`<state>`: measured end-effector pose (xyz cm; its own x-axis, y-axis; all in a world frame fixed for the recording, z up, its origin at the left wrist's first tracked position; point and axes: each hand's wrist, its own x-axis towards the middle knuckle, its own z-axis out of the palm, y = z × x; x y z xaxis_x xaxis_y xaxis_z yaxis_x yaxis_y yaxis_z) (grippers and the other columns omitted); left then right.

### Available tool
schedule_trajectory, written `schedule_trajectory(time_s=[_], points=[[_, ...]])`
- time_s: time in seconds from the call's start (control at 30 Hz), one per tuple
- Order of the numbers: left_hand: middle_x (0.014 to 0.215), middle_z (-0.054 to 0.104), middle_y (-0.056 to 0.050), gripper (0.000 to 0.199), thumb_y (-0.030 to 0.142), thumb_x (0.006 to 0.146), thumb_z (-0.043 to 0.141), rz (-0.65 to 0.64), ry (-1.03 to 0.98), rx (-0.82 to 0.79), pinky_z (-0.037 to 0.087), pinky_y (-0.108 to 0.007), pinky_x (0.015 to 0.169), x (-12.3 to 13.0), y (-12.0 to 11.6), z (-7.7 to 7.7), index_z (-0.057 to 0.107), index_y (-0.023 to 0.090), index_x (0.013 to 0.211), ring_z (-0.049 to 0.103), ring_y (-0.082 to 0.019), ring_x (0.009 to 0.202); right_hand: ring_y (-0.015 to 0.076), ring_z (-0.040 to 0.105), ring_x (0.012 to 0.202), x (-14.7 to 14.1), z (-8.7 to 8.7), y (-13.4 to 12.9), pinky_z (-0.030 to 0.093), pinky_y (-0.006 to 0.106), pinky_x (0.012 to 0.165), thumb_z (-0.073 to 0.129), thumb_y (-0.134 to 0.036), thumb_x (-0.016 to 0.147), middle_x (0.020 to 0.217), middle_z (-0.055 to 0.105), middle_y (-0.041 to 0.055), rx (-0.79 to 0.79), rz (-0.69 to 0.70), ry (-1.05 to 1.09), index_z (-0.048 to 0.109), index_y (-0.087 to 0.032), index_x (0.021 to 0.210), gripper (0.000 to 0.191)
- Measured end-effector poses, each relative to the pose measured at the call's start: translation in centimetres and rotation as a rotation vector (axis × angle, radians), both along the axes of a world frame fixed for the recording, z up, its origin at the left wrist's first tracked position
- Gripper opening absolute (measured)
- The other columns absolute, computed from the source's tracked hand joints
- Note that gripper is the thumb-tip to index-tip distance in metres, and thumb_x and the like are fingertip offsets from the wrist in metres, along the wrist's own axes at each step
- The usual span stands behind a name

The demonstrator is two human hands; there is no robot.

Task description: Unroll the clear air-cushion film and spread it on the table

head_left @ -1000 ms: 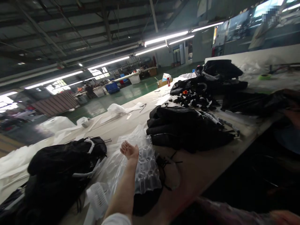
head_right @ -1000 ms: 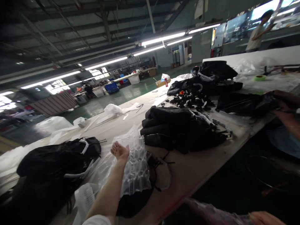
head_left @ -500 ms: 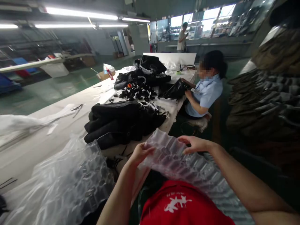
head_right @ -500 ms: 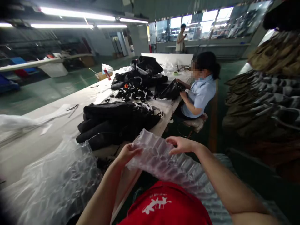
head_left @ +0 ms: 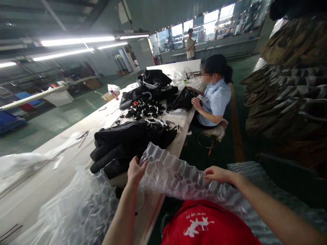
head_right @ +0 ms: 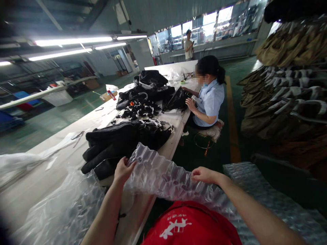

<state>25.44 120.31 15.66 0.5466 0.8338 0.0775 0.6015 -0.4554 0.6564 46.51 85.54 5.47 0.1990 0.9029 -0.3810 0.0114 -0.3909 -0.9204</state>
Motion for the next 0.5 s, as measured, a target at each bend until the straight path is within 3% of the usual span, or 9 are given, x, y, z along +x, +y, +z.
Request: schedule_trajectory(time_s=[0.03, 0.07, 0.1, 0.2, 0.23, 0.3, 0.37, 0.5], points=[[0.134, 0.051, -0.021, 0.072, 0.046, 0.073, 0.065, -0.001, -0.037, 0.206, 0.038, -0.047, 0.104, 0.8, -1.9, 0.7, 0.048, 0.007, 0.131, 0.045, -0.036, 0.127, 0.0143, 0.055, 0.069, -0.4, 0.0, 0.3, 0.042, 0.026, 0.067, 0.063, -0.045, 0.078, 0.076, 0.064, 0.0033, 0.005, -0.013, -0.027, 0.067, -0.012, 0.085, 0.034], [0.145, 0.04, -0.02, 0.075, 0.045, 0.077, 0.062, -0.086, -0.083, 0.372, 0.031, -0.048, 0.111, 1.7, -4.3, 1.2, 0.041, 0.009, 0.139, 0.035, -0.034, 0.136, 0.0146, 0.055, 0.07, -0.9, 0.0, 0.6, 0.042, 0.026, 0.067, 0.061, -0.043, 0.078, 0.077, 0.064, 0.0031, 0.008, -0.021, -0.056, 0.067, -0.013, 0.084, 0.031], [0.149, 0.036, -0.017, 0.072, 0.044, 0.08, 0.06, -0.256, -0.106, 0.457, 0.027, -0.046, 0.114, 2.7, -7.0, 1.5, 0.039, 0.013, 0.141, 0.031, -0.031, 0.138, 0.0151, 0.055, 0.071, -1.4, 0.0, 0.8, 0.042, 0.026, 0.068, 0.059, -0.041, 0.079, 0.077, 0.064, 0.003, 0.009, -0.021, -0.082, 0.067, -0.014, 0.083, 0.029], [0.138, 0.051, -0.011, 0.069, 0.047, 0.073, 0.068, -0.959, 0.062, 0.426, 0.024, -0.045, 0.117, 5.5, -14.9, 0.4, 0.049, 0.021, 0.134, 0.045, -0.029, 0.129, 0.0167, 0.056, 0.073, -3.0, 0.0, 1.1, 0.043, 0.027, 0.07, 0.055, -0.042, 0.081, 0.077, 0.064, 0.0029, 0.03, 0.012, -0.147, 0.065, -0.015, 0.081, 0.029], [0.124, 0.061, -0.013, 0.063, 0.045, 0.071, 0.07, -1.1, 0.178, 0.396, 0.028, -0.045, 0.114, 6.3, -17.0, -0.4, 0.057, 0.019, 0.126, 0.054, -0.029, 0.118, 0.0171, 0.056, 0.073, -3.5, -0.1, 1.1, 0.043, 0.027, 0.069, 0.054, -0.044, 0.081, 0.077, 0.064, 0.0031, 0.039, 0.025, -0.17, 0.064, -0.015, 0.079, 0.031], [0.097, 0.07, -0.014, 0.039, 0.042, 0.075, 0.065, -1.218, 0.479, 0.345, 0.043, -0.045, 0.1, 7.7, -19.6, -2.3, 0.069, 0.015, 0.103, 0.066, -0.028, 0.094, 0.0173, 0.055, 0.072, -4.2, -0.3, 0.7, 0.041, 0.027, 0.066, 0.05, -0.046, 0.083, 0.075, 0.063, 0.0036, 0.046, 0.034, -0.238, 0.064, -0.015, 0.077, 0.034], [0.085, 0.071, -0.015, 0.034, 0.042, 0.082, 0.053, -1.231, 0.701, 0.313, 0.051, -0.039, 0.077, 8.4, -20.4, -3.9, 0.073, 0.014, 0.088, 0.067, -0.028, 0.081, 0.0172, 0.054, 0.071, -4.6, -0.4, 0.0, 0.039, 0.027, 0.064, 0.046, -0.045, 0.086, 0.074, 0.062, 0.0039, 0.031, 0.019, -0.323, 0.063, -0.015, 0.077, 0.036], [0.082, 0.071, -0.011, 0.035, 0.038, 0.082, 0.049, -1.275, 0.821, 0.249, 0.042, -0.027, 0.056, 8.7, -19.0, -4.2, 0.074, 0.016, 0.089, 0.064, -0.022, 0.072, 0.016, 0.053, 0.07, -5.1, -0.2, -1.1, 0.036, 0.026, 0.063, 0.043, -0.041, 0.087, 0.073, 0.061, 0.0038, 0.007, -0.018, -0.409, 0.062, -0.014, 0.076, 0.035]])
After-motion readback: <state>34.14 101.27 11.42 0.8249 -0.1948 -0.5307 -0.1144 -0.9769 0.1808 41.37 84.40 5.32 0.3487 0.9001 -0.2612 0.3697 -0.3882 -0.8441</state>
